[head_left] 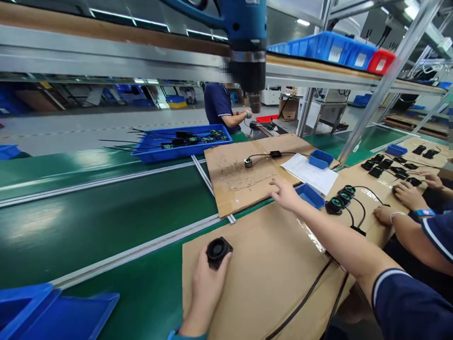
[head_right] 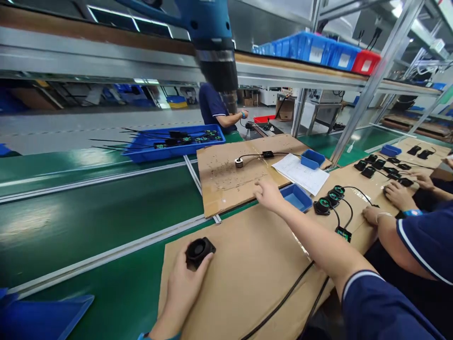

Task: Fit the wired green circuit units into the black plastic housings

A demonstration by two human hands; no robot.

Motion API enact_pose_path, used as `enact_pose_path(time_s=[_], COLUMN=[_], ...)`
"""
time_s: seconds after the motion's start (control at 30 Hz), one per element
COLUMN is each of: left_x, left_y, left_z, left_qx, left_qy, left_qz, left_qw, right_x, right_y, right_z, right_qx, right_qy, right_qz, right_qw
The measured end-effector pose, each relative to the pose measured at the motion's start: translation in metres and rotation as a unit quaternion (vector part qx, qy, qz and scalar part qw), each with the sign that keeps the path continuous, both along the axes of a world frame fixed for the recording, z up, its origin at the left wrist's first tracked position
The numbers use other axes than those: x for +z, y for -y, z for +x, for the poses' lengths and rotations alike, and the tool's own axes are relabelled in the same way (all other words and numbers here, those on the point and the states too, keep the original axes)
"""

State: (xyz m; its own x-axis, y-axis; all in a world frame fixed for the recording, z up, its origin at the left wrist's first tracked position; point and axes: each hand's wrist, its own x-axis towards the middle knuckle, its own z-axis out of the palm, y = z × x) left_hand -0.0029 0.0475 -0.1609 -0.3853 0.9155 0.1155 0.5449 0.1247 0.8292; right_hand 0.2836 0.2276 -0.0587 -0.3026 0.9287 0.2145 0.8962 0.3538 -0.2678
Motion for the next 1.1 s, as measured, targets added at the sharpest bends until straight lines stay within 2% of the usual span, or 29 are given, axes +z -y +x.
enact_pose_path(time_s=[0.17, 0.33, 0.47, 0.57, 0.63, 0.7, 0.77, 0.87, 0.93, 1.0, 1.1], left_x=[-0.018, -0.024, -0.015, -0.013, -0.014, -0.017, -0.018, -0.016, -0.014, -0.011, -0.009], left_y=[0.000, 0.005, 0.009, 0.006, 0.004, 0.001, -0.002, -0.004, -0.004, -0.002, 0.003], left_z=[-0.004, -0.006, -0.005, -0.004, -0.002, -0.001, 0.000, 0.000, -0.001, -0.002, -0.004], left_qx=[-0.035, -0.090, -0.116, -0.096, -0.083, -0.061, -0.029, 0.017, 0.032, 0.035, 0.034], left_qy=[-0.036, -0.094, -0.088, -0.061, -0.044, -0.026, -0.012, -0.006, -0.013, -0.029, -0.064], left_qz=[0.057, 0.089, 0.055, 0.054, 0.070, 0.100, 0.134, 0.168, 0.186, 0.194, 0.162], left_qw=[0.997, 0.987, 0.988, 0.992, 0.993, 0.993, 0.990, 0.986, 0.982, 0.980, 0.984], right_x=[0.009, 0.013, 0.003, 0.000, 0.006, 0.016, 0.025, 0.029, 0.022, 0.009, -0.016], right_y=[-0.116, -0.197, -0.238, -0.240, -0.221, -0.185, -0.135, -0.042, 0.021, 0.075, 0.129], right_z=[-0.060, -0.098, -0.118, -0.123, -0.122, -0.118, -0.113, -0.105, -0.101, -0.101, -0.106], right_qx=[0.021, 0.049, 0.063, 0.061, 0.074, 0.102, 0.133, 0.170, 0.171, 0.140, 0.084], right_qy=[0.096, 0.179, 0.219, 0.225, 0.219, 0.202, 0.175, 0.129, 0.106, 0.091, 0.075], right_qz=[0.007, -0.004, -0.054, -0.054, -0.044, -0.037, -0.032, -0.032, -0.052, -0.094, -0.148], right_qw=[0.995, 0.983, 0.972, 0.971, 0.972, 0.973, 0.975, 0.976, 0.978, 0.982, 0.982])
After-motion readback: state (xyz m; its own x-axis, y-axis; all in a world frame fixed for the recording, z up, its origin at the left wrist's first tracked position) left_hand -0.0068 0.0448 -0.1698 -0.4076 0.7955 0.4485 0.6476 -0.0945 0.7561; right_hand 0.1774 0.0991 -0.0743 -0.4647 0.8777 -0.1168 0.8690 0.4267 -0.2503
